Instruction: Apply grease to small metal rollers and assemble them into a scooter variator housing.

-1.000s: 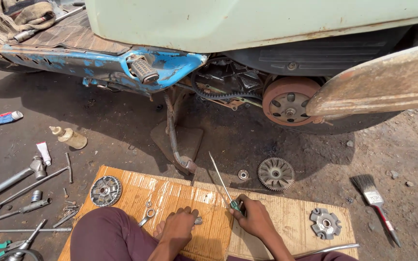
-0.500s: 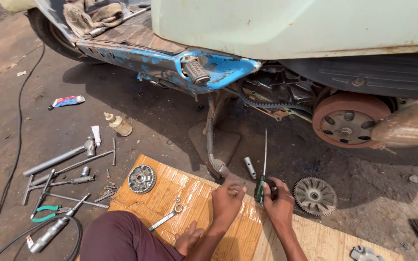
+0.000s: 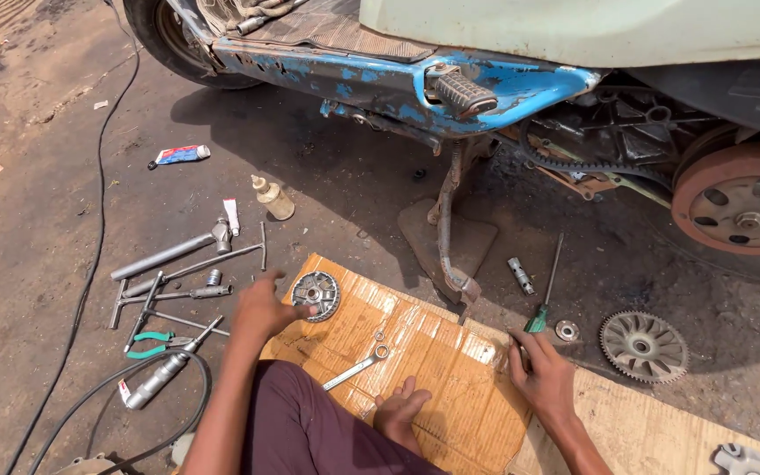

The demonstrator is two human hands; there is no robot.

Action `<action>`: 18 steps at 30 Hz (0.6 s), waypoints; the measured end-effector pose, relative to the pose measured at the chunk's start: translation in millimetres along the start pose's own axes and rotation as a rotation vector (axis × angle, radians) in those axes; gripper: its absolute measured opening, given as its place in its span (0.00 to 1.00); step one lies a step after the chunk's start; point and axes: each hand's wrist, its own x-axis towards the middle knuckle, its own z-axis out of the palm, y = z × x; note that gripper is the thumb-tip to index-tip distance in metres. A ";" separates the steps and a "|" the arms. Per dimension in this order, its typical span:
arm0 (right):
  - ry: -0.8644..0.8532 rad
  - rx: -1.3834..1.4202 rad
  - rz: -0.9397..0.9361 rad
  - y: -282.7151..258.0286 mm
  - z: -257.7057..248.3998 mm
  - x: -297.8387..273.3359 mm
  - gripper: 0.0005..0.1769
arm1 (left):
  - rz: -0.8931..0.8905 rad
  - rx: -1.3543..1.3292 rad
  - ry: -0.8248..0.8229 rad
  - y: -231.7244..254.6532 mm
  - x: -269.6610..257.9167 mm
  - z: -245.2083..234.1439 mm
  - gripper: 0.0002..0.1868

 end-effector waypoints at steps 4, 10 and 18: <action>-0.101 -0.086 -0.021 -27.1 -38.0 -10.6 0.12 | 0.012 0.082 -0.172 -26.0 121.2 97.5 0.81; -0.317 -0.130 0.178 -41.9 -111.5 -61.0 0.09 | -0.132 0.074 -0.326 -6.4 132.8 149.7 0.83; -0.037 -0.063 0.486 -0.2 -133.4 -110.3 0.12 | -0.268 -0.034 -0.185 66.5 54.7 115.3 0.66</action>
